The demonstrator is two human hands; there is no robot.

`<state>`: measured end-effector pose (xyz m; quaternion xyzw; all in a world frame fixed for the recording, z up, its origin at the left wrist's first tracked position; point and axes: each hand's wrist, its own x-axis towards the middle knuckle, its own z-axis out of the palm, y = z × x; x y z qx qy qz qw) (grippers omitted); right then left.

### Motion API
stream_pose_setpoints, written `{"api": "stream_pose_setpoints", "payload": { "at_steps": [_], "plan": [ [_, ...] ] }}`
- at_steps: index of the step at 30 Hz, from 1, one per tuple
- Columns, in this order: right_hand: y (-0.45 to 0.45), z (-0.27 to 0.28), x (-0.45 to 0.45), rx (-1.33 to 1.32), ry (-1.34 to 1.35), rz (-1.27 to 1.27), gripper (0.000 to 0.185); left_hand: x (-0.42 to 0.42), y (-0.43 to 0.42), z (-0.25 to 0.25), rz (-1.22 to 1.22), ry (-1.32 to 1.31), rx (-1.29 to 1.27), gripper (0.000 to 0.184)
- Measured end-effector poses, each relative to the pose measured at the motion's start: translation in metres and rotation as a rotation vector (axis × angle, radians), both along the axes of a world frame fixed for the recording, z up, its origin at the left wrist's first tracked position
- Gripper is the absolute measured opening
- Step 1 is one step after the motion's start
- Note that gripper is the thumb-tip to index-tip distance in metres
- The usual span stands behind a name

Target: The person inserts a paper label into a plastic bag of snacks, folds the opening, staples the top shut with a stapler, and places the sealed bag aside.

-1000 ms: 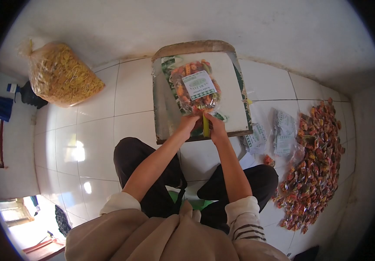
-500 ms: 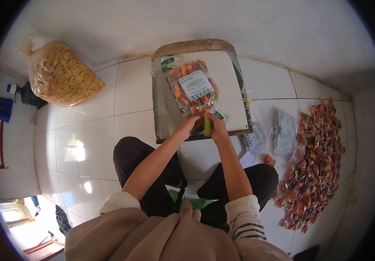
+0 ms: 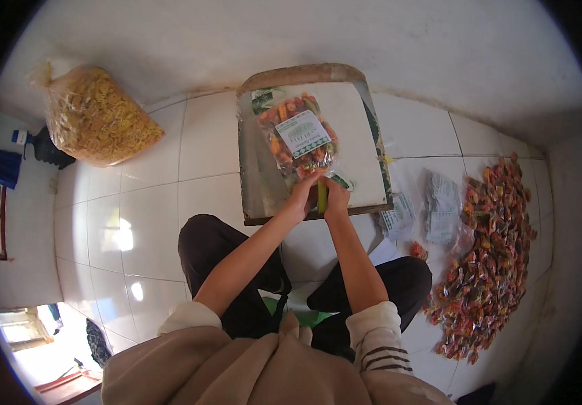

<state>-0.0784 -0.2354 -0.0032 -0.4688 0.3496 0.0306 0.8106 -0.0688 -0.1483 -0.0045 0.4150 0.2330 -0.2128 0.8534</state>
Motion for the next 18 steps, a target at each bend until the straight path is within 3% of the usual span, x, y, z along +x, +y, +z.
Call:
{"api": "stream_pose_setpoints", "payload": {
  "at_steps": [14, 18],
  "plan": [
    [0.010, -0.007, -0.007, 0.043, -0.012, -0.130, 0.016, -0.001, 0.003, -0.006, -0.012, 0.080, -0.024, 0.036],
    [0.008, 0.021, -0.003, 0.054, 0.012, -0.107, 0.018, -0.001, 0.008, -0.006, -0.018, 0.001, -0.061, 0.039]
  ]
}}
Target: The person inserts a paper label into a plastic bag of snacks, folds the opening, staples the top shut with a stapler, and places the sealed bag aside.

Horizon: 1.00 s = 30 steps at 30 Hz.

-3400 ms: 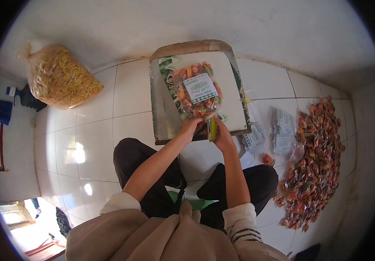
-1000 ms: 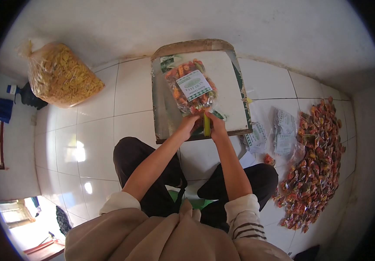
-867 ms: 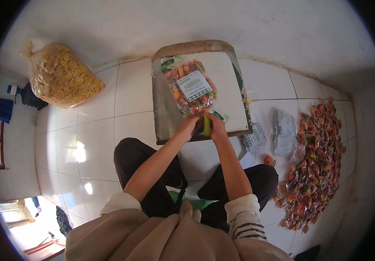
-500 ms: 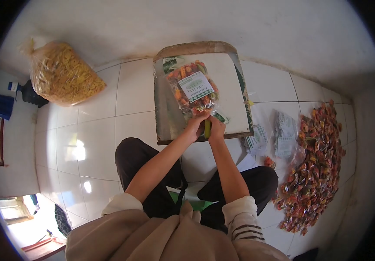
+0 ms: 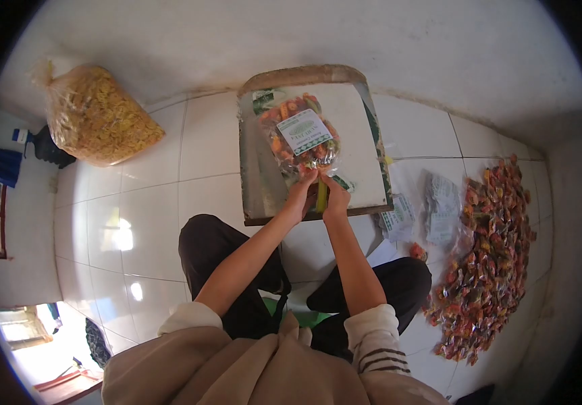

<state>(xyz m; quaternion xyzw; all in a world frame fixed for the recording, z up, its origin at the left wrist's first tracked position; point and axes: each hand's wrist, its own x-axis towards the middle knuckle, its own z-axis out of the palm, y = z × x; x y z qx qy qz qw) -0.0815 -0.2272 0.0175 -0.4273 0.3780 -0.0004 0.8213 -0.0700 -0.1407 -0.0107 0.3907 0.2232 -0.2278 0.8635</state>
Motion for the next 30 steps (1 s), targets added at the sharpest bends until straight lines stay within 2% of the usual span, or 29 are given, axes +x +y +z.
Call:
{"api": "stream_pose_setpoints", "payload": {
  "at_steps": [4, 6, 9, 12, 15, 19, 21, 22, 24, 28, 30],
  "plan": [
    [-0.002, -0.014, 0.003, 0.020, 0.002, 0.013, 0.019, 0.001, -0.002, -0.014, -0.051, -0.087, 0.134, 0.032],
    [-0.002, -0.014, 0.002, 0.014, -0.047, -0.050, 0.018, -0.002, -0.009, -0.017, 0.089, -0.141, 0.375, 0.029],
    [-0.007, -0.013, 0.001, 0.012, -0.020, 0.021, 0.020, -0.002, -0.006, -0.018, 0.022, -0.158, 0.483, 0.022],
    [-0.014, -0.013, -0.001, 0.076, -0.057, 0.165, 0.026, 0.002, -0.003, -0.022, -0.002, -0.159, 0.550, 0.018],
    [-0.025, 0.003, -0.010, 0.178, -0.027, 0.272, 0.035, 0.005, -0.002, -0.021, 0.010, -0.092, 0.484, 0.016],
    [-0.047, -0.002, -0.009, 0.104, 0.041, 0.299, 0.040, 0.006, 0.001, -0.014, 0.006, -0.080, 0.440, 0.016],
    [-0.054, -0.008, -0.005, -0.337, 0.072, 0.442, 0.047, 0.003, -0.003, -0.003, 0.105, -0.037, 0.275, 0.013],
    [-0.058, -0.025, -0.003, -0.338, 0.071, 0.441, 0.047, 0.003, -0.003, -0.003, 0.104, -0.038, 0.275, 0.013],
    [-0.054, -0.044, -0.001, -1.408, -0.074, 0.429, 0.054, 0.004, -0.003, -0.004, 0.129, -0.034, 0.156, 0.009],
    [-0.044, -0.040, -0.010, -1.583, -0.007, 0.408, 0.055, 0.003, 0.000, -0.006, 0.107, -0.059, 0.138, 0.009],
    [-0.043, -0.036, -0.014, -1.802, 0.034, 0.515, 0.052, 0.003, 0.001, -0.012, 0.087, -0.084, 0.175, 0.009]
  ]
}}
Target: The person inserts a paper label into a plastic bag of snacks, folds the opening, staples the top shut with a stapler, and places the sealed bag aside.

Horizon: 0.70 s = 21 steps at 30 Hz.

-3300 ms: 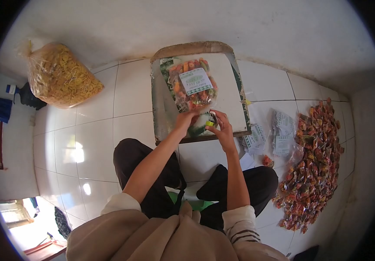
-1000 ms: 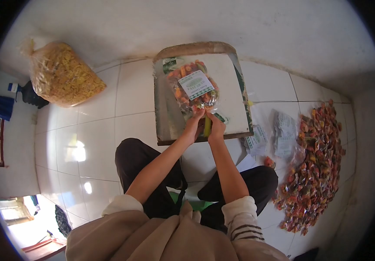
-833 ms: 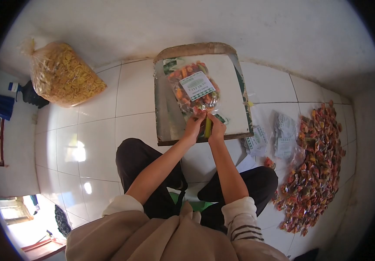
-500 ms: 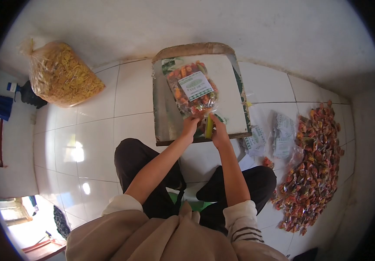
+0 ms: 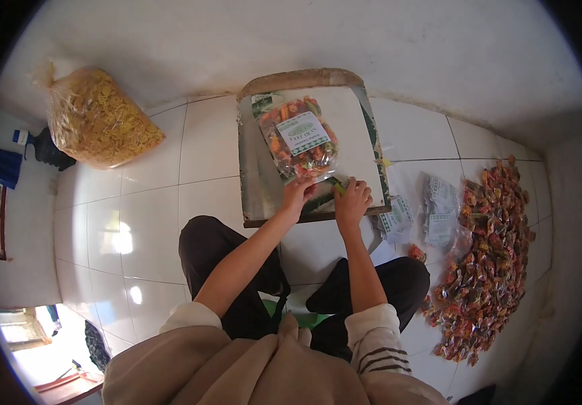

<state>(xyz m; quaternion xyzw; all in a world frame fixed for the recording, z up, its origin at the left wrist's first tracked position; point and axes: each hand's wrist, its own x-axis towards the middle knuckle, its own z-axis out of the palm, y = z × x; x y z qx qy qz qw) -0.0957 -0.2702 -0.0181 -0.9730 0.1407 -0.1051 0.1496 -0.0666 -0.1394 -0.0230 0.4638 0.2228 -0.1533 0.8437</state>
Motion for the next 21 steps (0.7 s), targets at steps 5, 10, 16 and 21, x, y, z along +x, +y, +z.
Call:
{"api": "stream_pose_setpoints", "payload": {
  "at_steps": [5, 10, 16, 21],
  "plan": [
    [0.001, -0.001, 0.008, 0.064, -0.191, 0.020, 0.049, -0.010, 0.013, -0.019, -0.023, -0.036, 0.173, 0.008],
    [0.009, -0.006, 0.039, 0.941, -0.051, 0.099, 0.060, -0.052, 0.042, -0.038, -0.116, -0.041, 0.590, 0.022],
    [0.020, -0.014, 0.057, 1.125, 0.162, 0.053, 0.066, -0.059, 0.067, -0.016, -0.062, -0.085, 0.916, 0.074],
    [0.033, -0.003, 0.063, 1.331, 0.255, 0.065, 0.054, -0.022, 0.078, 0.008, 0.202, 0.013, 1.082, 0.087]
  ]
}}
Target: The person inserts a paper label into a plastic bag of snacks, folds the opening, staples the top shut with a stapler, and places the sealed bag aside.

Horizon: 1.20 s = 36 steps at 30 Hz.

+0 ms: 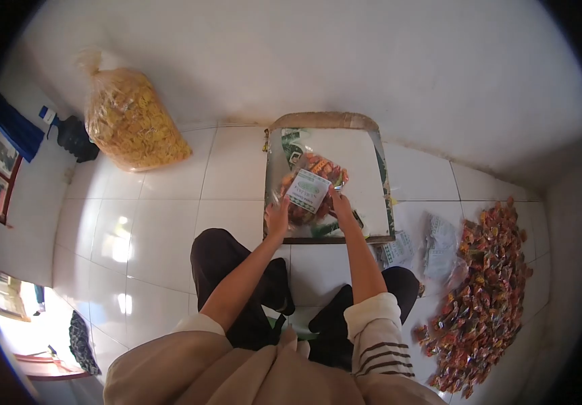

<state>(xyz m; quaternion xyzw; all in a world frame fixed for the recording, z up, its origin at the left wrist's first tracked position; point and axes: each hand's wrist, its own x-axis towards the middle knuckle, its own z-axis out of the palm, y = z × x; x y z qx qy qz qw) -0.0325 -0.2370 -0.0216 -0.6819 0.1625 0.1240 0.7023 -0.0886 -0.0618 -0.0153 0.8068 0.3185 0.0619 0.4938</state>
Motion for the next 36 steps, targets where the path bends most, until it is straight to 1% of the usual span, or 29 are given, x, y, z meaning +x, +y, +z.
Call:
{"api": "stream_pose_setpoints", "payload": {
  "at_steps": [2, 3, 4, 6, 7, 8, 10, 11, 13, 14, 15, 16, 17, 18, 20, 21, 22, 24, 25, 26, 27, 29, 31, 32, 34, 35, 36],
  "plan": [
    [0.003, 0.032, -0.004, 0.127, 0.241, -0.051, 0.046, 0.015, 0.020, 0.000, -0.192, 0.141, -0.332, 0.092],
    [0.000, 0.039, -0.003, 0.164, 0.286, -0.036, 0.043, 0.016, 0.021, 0.008, -0.199, 0.085, -0.490, 0.088],
    [0.003, 0.044, -0.004, 0.161, 0.272, -0.028, 0.043, 0.013, 0.019, 0.014, -0.196, 0.069, -0.490, 0.088],
    [0.007, 0.051, -0.006, 0.371, 0.105, -0.133, 0.046, 0.004, 0.011, 0.027, -0.175, 0.038, -0.785, 0.077],
    [0.009, 0.054, -0.008, 0.477, 0.024, -0.184, 0.047, 0.004, 0.013, 0.024, -0.211, 0.010, -0.951, 0.074],
    [0.011, 0.056, -0.010, 0.477, 0.018, -0.178, 0.047, 0.003, 0.016, 0.026, -0.210, 0.001, -0.950, 0.074],
    [0.011, 0.064, -0.011, 0.582, -0.051, -0.150, 0.041, 0.000, 0.019, 0.045, -0.238, -0.012, -0.881, 0.080],
    [0.009, 0.068, -0.011, 0.582, -0.059, -0.146, 0.041, 0.001, 0.022, 0.055, -0.239, -0.021, -0.881, 0.080],
    [0.001, 0.080, -0.009, 0.520, -0.132, -0.033, 0.043, 0.006, 0.031, 0.078, -0.342, -0.063, -1.048, 0.083],
    [-0.008, 0.088, -0.007, 0.519, -0.141, -0.037, 0.043, 0.009, 0.033, 0.087, -0.352, -0.066, -1.048, 0.083],
    [-0.020, 0.099, -0.003, 0.472, -0.089, 0.147, 0.047, 0.014, 0.035, 0.095, -0.476, -0.095, -0.943, 0.082],
    [-0.013, 0.128, -0.012, 0.500, -0.109, 0.173, 0.053, 0.018, 0.038, 0.102, -0.595, -0.123, -0.834, 0.081],
    [-0.006, 0.158, -0.023, 0.529, -0.127, 0.200, 0.059, 0.010, 0.042, 0.128, -0.566, -0.074, -0.892, 0.069],
    [0.000, 0.176, -0.026, 0.530, -0.136, 0.196, 0.059, 0.006, 0.042, 0.141, -0.574, -0.077, -0.889, 0.069],
    [0.007, 0.201, -0.029, 0.541, -0.279, 0.054, 0.058, -0.001, 0.042, 0.157, -0.600, -0.359, -0.953, 0.062],
    [0.008, 0.213, -0.032, 0.551, -0.310, 0.094, 0.055, -0.002, 0.044, 0.166, -0.630, -0.384, -0.967, 0.058],
    [0.008, 0.218, -0.033, 0.548, -0.316, 0.094, 0.055, -0.006, 0.047, 0.173, -0.634, -0.389, -0.968, 0.058],
    [0.007, 0.230, -0.036, 0.504, -0.388, 0.195, 0.064, -0.011, 0.052, 0.186, -0.698, -0.389, -0.996, 0.056],
    [0.007, 0.234, -0.040, 0.499, -0.400, 0.196, 0.064, -0.009, 0.058, 0.188, -0.735, -0.363, -0.974, 0.055],
    [0.009, 0.239, -0.042, 0.549, -0.396, 0.171, 0.059, -0.008, 0.057, 0.190, -0.745, -0.376, -0.974, 0.055],
    [0.010, 0.242, -0.044, 0.602, -0.388, 0.149, 0.054, -0.012, 0.056, 0.195, -0.741, -0.401, -0.988, 0.054],
    [0.014, 0.248, -0.046, 0.637, -0.380, 0.159, 0.055, -0.020, 0.059, 0.203, -0.723, -0.440, -0.995, 0.054],
    [0.023, 0.255, -0.046, 0.678, -0.367, 0.188, 0.055, -0.026, 0.059, 0.212, -0.641, -0.446, -1.048, 0.053],
    [0.027, 0.257, -0.047, 0.652, -0.359, 0.195, 0.058, -0.027, 0.061, 0.215, -0.625, -0.465, -1.038, 0.053],
    [0.052, 0.258, -0.039, 0.630, -0.337, 0.225, 0.061, -0.024, 0.081, 0.211, -0.427, -0.488, -1.013, 0.056],
    [0.066, 0.254, -0.036, 0.642, -0.314, 0.257, 0.065, -0.021, 0.096, 0.207, -0.401, -0.493, -1.005, 0.056],
    [0.078, 0.248, -0.032, 0.654, -0.291, 0.288, 0.069, -0.012, 0.116, 0.199, -0.447, -0.509, -1.053, 0.058]
  ]
}}
